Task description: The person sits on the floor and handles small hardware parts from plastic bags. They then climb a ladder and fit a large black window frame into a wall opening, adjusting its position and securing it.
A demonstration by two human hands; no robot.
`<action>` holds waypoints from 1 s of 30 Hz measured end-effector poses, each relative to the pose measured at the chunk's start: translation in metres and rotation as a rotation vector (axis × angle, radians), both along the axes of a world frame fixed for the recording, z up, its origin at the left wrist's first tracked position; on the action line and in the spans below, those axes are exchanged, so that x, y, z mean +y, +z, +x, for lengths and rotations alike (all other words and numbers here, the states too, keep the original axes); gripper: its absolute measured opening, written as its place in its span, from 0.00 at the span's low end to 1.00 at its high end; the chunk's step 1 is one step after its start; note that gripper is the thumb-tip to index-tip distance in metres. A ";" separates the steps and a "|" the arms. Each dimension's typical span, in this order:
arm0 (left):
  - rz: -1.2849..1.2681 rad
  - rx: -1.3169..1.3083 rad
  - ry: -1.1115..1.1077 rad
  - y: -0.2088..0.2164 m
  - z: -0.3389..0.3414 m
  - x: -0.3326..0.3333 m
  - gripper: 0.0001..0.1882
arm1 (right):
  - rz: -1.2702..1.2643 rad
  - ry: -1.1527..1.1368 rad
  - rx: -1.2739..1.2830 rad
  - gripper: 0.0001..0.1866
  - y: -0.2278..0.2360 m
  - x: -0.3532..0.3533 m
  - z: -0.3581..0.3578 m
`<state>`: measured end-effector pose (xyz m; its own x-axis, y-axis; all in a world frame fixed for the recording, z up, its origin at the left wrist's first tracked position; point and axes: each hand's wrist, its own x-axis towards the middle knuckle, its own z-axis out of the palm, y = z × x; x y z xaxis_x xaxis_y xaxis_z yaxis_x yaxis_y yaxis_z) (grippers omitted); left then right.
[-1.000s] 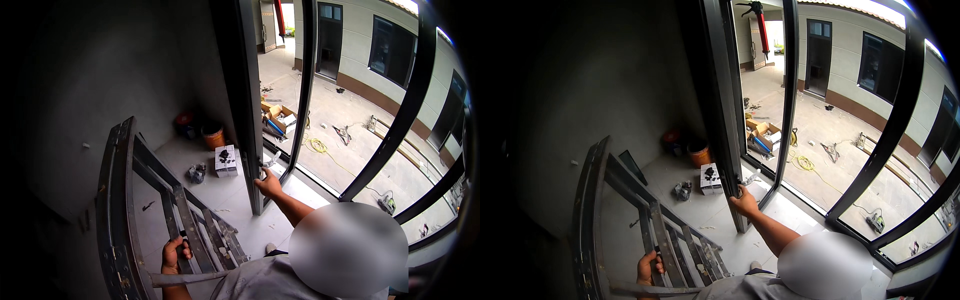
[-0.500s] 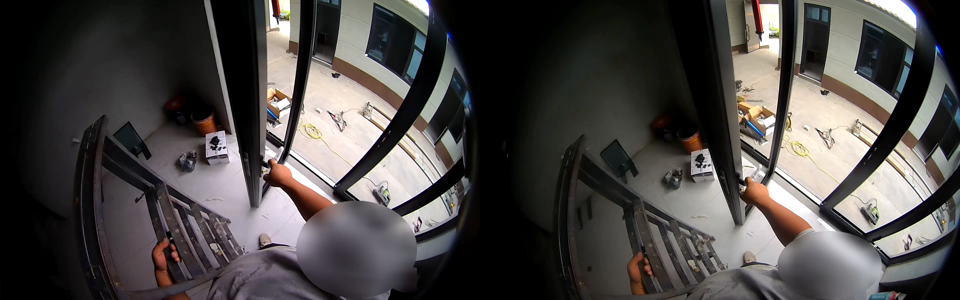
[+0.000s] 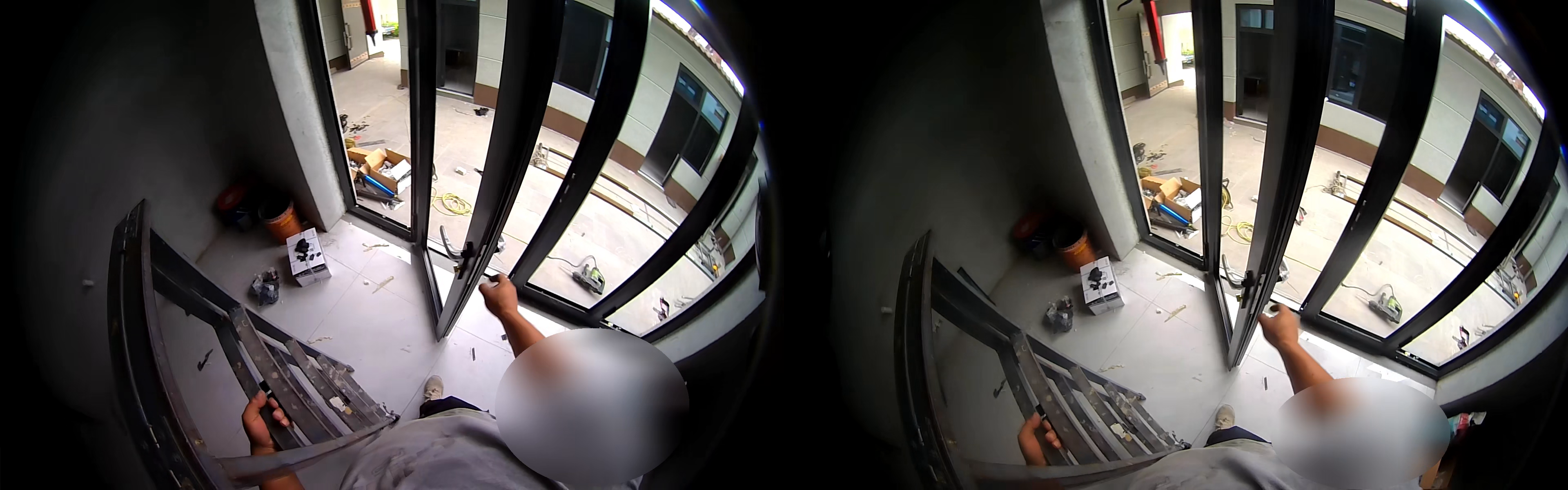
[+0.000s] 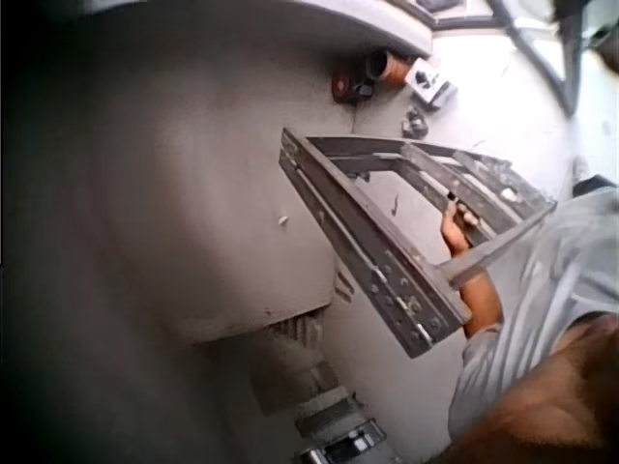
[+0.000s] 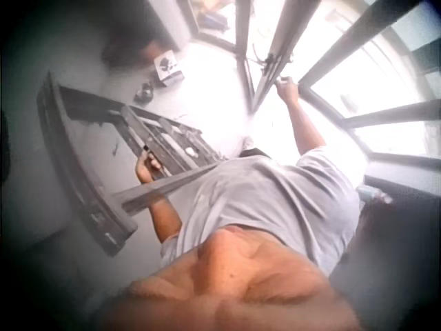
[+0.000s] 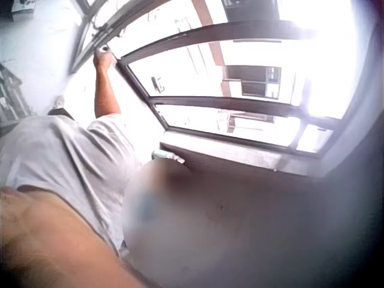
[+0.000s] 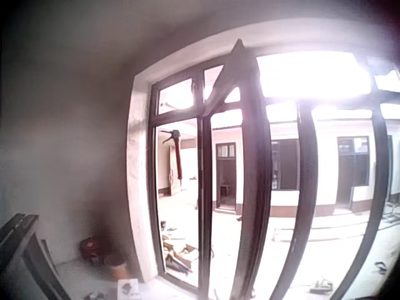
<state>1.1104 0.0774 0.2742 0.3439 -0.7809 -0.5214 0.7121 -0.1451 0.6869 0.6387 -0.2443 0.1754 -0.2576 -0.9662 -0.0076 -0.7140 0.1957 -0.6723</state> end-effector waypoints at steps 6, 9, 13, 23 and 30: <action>-0.006 0.173 -0.070 -0.026 -0.005 -0.041 0.13 | 0.587 0.726 -0.774 0.18 0.026 0.078 0.118; 0.016 0.282 -0.264 -0.025 -0.011 -0.057 0.13 | 0.756 1.121 -1.112 0.18 0.018 0.091 0.197; -0.045 0.228 -0.358 -0.042 -0.028 -0.103 0.15 | 0.987 1.247 -1.399 0.17 0.035 0.088 0.215; -0.058 0.103 -0.610 -0.007 -0.051 -0.194 0.16 | 0.718 1.172 -1.480 0.15 0.059 0.044 0.182; -0.127 0.090 -0.583 -0.010 -0.066 -0.241 0.12 | 0.573 1.121 -1.517 0.15 0.072 0.026 0.172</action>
<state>1.0440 -0.1639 0.2637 -0.2005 -0.8856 -0.4189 0.5959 -0.4496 0.6654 0.8107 -0.2186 0.2478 0.8803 -0.4664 0.0871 0.3532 0.5215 -0.7767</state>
